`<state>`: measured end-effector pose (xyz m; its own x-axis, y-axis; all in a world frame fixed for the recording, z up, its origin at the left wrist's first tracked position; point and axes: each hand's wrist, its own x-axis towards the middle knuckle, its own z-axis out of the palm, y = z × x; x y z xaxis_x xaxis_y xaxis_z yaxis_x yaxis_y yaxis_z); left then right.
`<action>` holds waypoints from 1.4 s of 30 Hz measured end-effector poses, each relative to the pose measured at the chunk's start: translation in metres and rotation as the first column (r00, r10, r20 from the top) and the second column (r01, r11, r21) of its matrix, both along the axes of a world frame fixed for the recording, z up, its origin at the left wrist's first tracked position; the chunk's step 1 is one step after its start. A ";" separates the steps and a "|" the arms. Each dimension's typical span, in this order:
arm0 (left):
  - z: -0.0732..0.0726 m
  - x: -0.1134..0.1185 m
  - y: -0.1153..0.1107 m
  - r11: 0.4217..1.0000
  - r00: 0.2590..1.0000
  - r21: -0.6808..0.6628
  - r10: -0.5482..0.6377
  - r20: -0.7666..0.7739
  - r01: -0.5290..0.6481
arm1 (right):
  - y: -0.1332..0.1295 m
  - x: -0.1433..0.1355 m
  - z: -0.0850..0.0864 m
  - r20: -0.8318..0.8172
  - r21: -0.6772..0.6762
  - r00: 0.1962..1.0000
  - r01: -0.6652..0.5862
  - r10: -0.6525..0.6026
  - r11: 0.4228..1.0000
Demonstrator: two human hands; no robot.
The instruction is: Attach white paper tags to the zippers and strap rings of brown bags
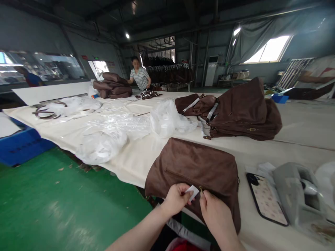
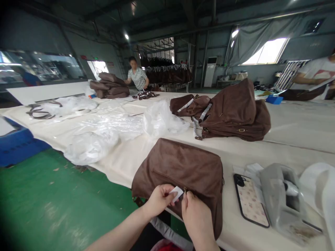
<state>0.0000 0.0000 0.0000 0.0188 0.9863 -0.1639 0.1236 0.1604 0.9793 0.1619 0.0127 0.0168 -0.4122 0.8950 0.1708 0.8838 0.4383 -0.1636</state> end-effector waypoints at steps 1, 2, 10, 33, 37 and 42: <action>0.002 0.002 -0.001 1.000 0.999 0.019 0.017 -0.047 -0.016 | 0.000 0.001 0.001 -0.011 -0.002 1.000 0.003 -0.003 1.000; 0.005 0.005 -0.003 0.998 0.994 0.048 0.033 -0.100 -0.028 | 0.000 0.002 0.002 -0.019 -0.004 1.000 0.003 -0.003 1.000; 0.007 0.023 -0.003 0.977 0.994 0.212 0.045 -0.104 -0.022 | 0.000 -0.004 0.004 -0.016 -0.045 1.000 -0.004 0.003 0.999; 0.022 0.033 0.006 0.971 0.895 0.238 0.131 -0.426 -0.029 | 0.013 0.017 -0.002 -0.372 -0.519 0.903 -0.010 -0.216 0.855; 0.019 0.031 0.004 0.968 0.899 0.250 0.123 -0.419 -0.015 | 0.017 0.015 -0.007 -0.428 -0.610 0.852 -0.026 -0.301 0.792; 0.012 0.026 0.008 1.000 1.000 0.020 0.019 -0.016 -0.019 | 0.018 0.008 -0.017 -0.534 -0.686 0.728 -0.077 -0.430 0.724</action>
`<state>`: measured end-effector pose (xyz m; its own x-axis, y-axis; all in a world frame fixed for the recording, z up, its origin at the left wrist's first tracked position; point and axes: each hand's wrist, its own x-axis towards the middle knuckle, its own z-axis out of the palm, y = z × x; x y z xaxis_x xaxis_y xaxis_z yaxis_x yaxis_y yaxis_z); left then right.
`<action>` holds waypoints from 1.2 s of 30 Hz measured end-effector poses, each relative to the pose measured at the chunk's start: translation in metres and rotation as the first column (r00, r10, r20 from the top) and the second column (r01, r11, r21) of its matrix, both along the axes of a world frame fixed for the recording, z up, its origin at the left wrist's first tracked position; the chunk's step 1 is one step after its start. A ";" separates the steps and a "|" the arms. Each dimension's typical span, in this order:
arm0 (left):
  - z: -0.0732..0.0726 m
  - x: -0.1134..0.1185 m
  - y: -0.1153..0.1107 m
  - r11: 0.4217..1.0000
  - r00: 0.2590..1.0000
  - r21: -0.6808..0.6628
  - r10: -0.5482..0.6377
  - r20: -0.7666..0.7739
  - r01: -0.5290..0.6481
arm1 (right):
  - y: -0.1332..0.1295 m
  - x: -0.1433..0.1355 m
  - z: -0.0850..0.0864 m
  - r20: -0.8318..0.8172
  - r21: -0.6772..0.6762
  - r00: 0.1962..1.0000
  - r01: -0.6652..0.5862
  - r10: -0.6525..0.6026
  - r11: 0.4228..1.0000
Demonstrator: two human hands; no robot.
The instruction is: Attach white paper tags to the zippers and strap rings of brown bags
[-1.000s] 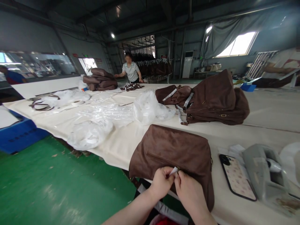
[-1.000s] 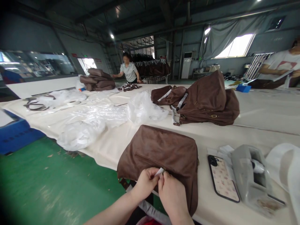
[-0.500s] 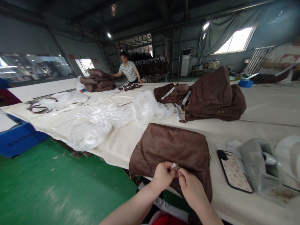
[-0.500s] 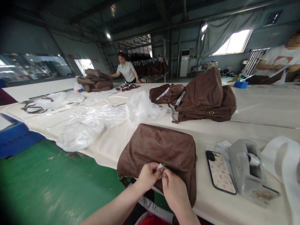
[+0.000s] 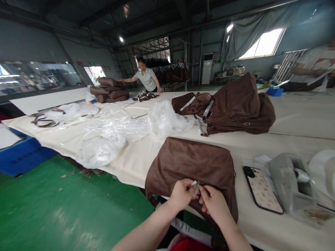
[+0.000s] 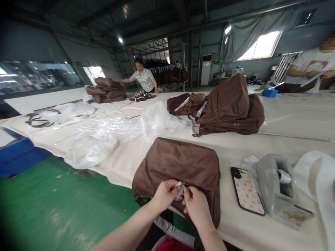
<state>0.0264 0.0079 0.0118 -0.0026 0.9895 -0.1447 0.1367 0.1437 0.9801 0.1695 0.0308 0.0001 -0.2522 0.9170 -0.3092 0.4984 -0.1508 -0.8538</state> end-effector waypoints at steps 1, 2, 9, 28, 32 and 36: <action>0.000 -0.001 0.001 0.999 0.999 -0.038 0.002 0.053 0.000 | -0.001 -0.002 -0.002 -0.043 -0.004 0.999 0.024 -0.024 1.000; 0.000 -0.002 0.001 0.998 0.996 -0.068 0.007 0.086 -0.001 | -0.002 -0.003 -0.004 -0.089 -0.011 0.995 0.048 -0.048 0.999; 0.005 -0.006 -0.001 0.997 0.995 -0.079 -0.003 0.098 0.010 | -0.012 -0.009 -0.007 -0.433 -0.210 0.855 0.210 -0.283 0.955; 0.022 -0.005 -0.008 0.941 0.774 0.325 0.138 -0.618 0.092 | -0.014 -0.016 -0.004 -0.603 -0.290 0.673 0.315 -0.428 0.904; 0.021 -0.008 -0.001 0.963 0.831 0.259 0.087 -0.549 0.070 | -0.017 -0.014 -0.006 -0.578 -0.245 0.712 0.316 -0.400 0.917; 0.015 -0.011 0.004 0.993 0.945 0.112 0.015 -0.327 0.023 | -0.016 -0.015 -0.004 -0.514 -0.218 0.790 0.255 -0.333 0.942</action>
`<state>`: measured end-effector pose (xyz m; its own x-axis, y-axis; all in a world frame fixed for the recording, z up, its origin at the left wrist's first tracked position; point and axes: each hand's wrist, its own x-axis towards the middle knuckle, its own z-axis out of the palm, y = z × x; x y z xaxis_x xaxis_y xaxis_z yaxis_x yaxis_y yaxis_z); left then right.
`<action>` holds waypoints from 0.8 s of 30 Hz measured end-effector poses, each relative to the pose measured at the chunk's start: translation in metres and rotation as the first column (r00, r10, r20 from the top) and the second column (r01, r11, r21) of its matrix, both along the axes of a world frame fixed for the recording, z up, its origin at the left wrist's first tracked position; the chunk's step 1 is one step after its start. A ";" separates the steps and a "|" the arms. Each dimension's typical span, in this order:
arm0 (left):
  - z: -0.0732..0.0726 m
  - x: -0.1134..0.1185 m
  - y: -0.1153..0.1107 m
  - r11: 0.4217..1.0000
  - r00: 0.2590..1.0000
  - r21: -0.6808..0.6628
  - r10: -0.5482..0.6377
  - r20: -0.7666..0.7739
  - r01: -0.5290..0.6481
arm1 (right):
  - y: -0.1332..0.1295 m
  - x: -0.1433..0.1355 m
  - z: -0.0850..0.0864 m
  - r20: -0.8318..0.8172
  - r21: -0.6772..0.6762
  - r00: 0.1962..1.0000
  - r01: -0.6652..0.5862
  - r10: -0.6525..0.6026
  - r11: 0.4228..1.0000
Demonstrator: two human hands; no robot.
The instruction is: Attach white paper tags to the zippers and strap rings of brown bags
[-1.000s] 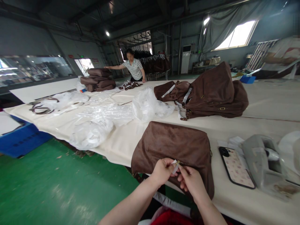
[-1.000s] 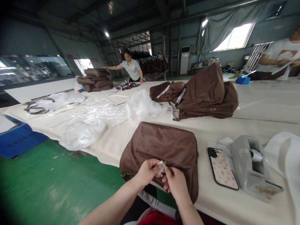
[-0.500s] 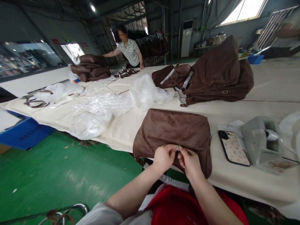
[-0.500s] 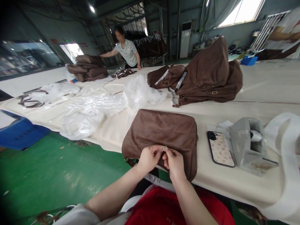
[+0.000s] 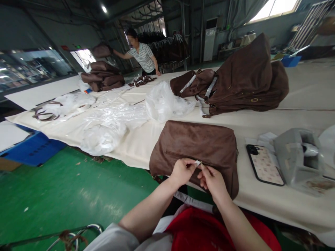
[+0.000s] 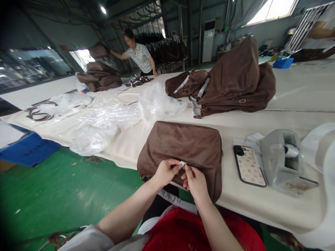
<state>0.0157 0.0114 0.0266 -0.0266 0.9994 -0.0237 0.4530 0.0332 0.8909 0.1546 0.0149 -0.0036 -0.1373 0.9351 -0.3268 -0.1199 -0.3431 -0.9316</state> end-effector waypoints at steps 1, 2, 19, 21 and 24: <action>-0.001 -0.001 0.001 1.000 0.999 -0.029 0.001 0.047 0.000 | 0.001 -0.001 0.001 -0.002 -0.002 1.000 -0.024 0.024 1.000; -0.002 -0.001 0.001 0.999 0.997 -0.043 0.006 0.072 -0.003 | 0.003 -0.002 0.001 -0.013 -0.003 0.999 -0.039 0.039 0.999; -0.020 -0.004 -0.025 0.799 0.511 0.424 0.173 -0.842 0.426 | 0.007 -0.014 0.002 -0.179 -0.058 0.978 0.102 -0.111 0.993; -0.023 -0.009 -0.026 0.777 0.493 0.408 0.147 -0.858 0.479 | 0.006 -0.013 0.002 -0.183 -0.068 0.978 0.092 -0.103 0.993; -0.022 -0.013 -0.028 0.778 0.486 0.364 0.087 -0.870 0.513 | 0.003 -0.011 0.003 -0.162 -0.052 0.985 0.057 -0.065 0.997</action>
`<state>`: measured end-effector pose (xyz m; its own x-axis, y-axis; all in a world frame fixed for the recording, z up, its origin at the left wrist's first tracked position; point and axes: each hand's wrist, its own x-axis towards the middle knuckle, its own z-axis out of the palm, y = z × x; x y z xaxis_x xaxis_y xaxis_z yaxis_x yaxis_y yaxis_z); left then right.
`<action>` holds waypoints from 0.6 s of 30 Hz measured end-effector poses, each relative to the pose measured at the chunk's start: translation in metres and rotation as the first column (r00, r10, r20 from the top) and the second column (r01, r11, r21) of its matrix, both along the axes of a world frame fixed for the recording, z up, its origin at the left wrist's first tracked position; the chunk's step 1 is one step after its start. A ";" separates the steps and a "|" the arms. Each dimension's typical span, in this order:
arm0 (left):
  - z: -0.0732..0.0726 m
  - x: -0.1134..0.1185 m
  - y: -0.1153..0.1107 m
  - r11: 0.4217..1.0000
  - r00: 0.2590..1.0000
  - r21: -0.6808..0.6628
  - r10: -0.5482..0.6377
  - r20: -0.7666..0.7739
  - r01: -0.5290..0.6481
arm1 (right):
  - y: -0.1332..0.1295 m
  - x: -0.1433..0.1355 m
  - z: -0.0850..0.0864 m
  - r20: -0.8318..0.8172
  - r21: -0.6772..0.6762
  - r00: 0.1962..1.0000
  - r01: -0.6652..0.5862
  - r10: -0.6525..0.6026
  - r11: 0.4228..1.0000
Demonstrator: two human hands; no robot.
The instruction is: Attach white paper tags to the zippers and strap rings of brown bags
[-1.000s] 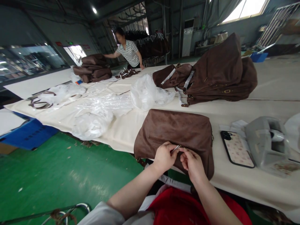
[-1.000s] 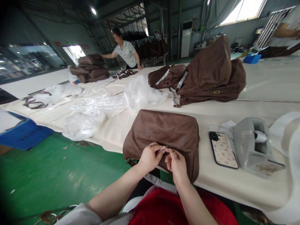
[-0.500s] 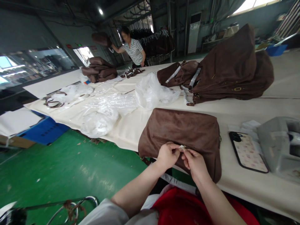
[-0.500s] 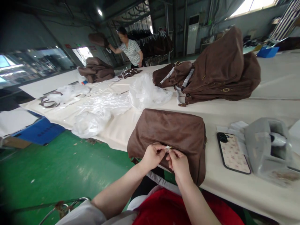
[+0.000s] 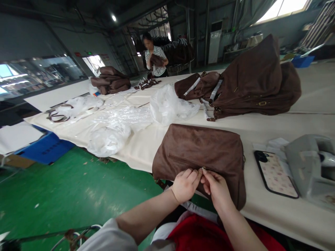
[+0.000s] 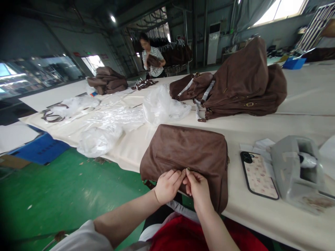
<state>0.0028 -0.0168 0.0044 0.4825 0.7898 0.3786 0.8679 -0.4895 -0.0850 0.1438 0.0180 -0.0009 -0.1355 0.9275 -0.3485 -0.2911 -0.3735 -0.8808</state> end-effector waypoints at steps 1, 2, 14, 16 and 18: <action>0.001 0.001 0.000 1.000 1.000 -0.025 0.004 0.025 -0.003 | -0.001 0.001 0.000 0.020 0.014 1.000 -0.018 0.018 1.000; 0.003 0.002 -0.001 0.998 0.997 -0.056 0.018 0.080 -0.014 | -0.001 0.002 0.000 0.042 0.029 0.999 -0.036 0.034 0.999; 0.020 0.017 0.027 0.665 0.306 -0.696 0.626 0.717 0.269 | 0.005 0.006 0.000 0.275 0.116 0.947 -0.206 0.168 0.972; 0.018 0.015 0.029 0.673 0.311 -0.697 0.626 0.715 0.249 | 0.006 0.018 0.011 0.328 0.130 0.919 -0.271 0.217 0.954; 0.013 0.013 0.032 0.649 0.300 -0.720 0.656 0.693 0.244 | 0.008 0.042 0.025 0.414 0.165 0.887 -0.293 0.203 0.942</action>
<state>0.0153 0.0156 0.0176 -0.0114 0.9751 -0.2214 0.2196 0.2184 0.9508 0.1857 0.0259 0.0242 -0.2675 0.9393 -0.2151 0.1646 -0.1754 -0.9706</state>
